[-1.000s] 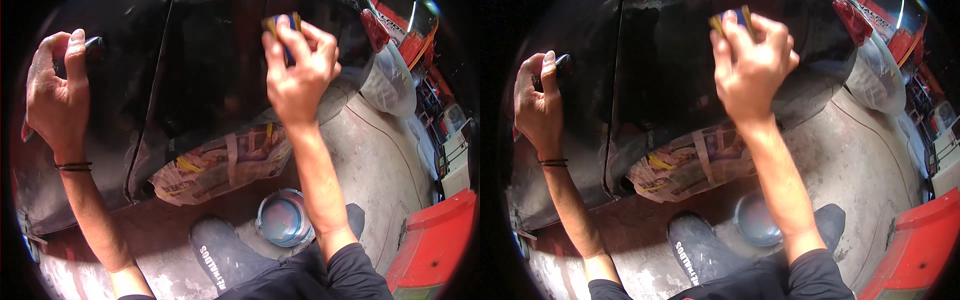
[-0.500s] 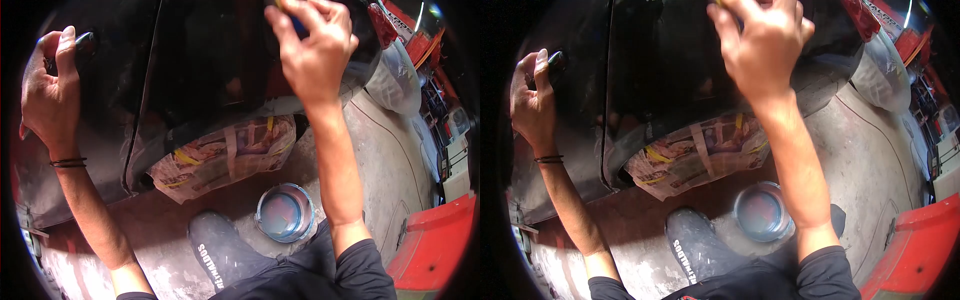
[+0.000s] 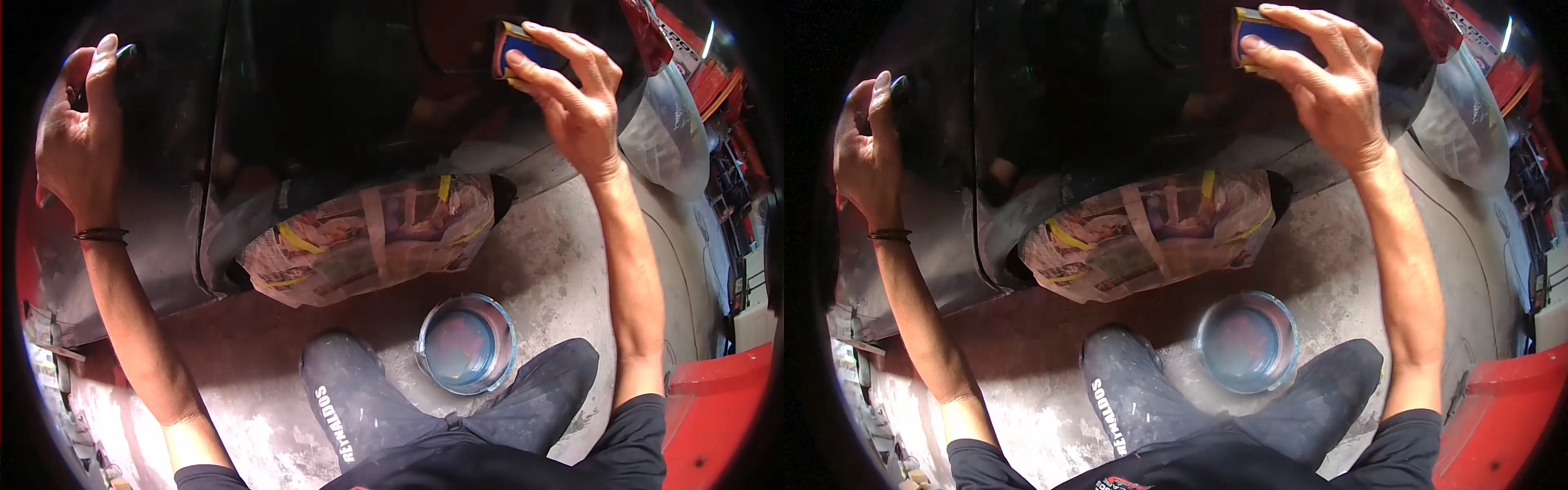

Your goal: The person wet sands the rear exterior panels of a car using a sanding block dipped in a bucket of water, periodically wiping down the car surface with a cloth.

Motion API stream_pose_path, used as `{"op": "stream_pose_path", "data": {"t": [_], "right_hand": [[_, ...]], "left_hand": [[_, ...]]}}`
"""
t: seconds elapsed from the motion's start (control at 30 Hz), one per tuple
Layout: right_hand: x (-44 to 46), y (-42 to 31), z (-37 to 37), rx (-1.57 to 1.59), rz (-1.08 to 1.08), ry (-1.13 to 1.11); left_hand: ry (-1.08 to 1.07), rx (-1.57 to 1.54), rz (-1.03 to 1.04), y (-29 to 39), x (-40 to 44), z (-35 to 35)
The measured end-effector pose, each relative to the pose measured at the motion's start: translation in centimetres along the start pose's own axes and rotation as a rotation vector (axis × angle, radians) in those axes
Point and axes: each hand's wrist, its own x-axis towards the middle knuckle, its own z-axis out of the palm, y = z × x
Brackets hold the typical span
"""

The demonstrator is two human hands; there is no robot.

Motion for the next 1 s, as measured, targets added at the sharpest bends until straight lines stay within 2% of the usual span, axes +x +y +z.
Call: {"op": "stream_pose_path", "data": {"t": [0.23, 0.37, 0.43, 0.5, 0.6, 0.7, 0.77, 0.9, 1.0], "right_hand": [[2.2, 0.8, 0.5, 0.070, -0.233, 0.055], [-1.1, 5.9, 1.7, 0.081, -0.304, 0.131], [-0.1, 4.1, 2.9, 0.115, -0.304, 0.195], [2.3, 0.2, 4.4, 0.195, -0.274, 0.256], [2.0, 0.7, 5.4, 0.244, -0.266, 0.284], [-0.7, 4.7, 1.2, 0.101, -0.214, 0.085], [-0.7, 4.8, 2.5, 0.121, -0.226, 0.192], [0.7, -3.2, 5.5, 0.110, 0.044, 0.356], [4.2, -1.8, 7.1, -0.036, 0.128, 0.497]], "left_hand": [[0.030, 0.046, -0.011, -0.6, 0.5, 0.2], [0.074, 0.021, -0.045, 0.2, 0.1, 0.7], [0.059, -0.008, -0.056, -0.2, -0.1, 1.1], [0.080, 0.011, -0.046, 0.7, -0.4, 0.9], [0.108, 0.023, -0.038, 2.3, -0.7, 0.4], [0.084, 0.036, -0.047, 2.1, -0.4, 0.5], [0.096, 0.048, -0.010, 2.6, -0.5, 0.5], [0.083, -0.016, 0.011, 3.6, -0.6, 0.1], [0.071, 0.033, 0.001, 3.8, -0.6, -0.1]]}}
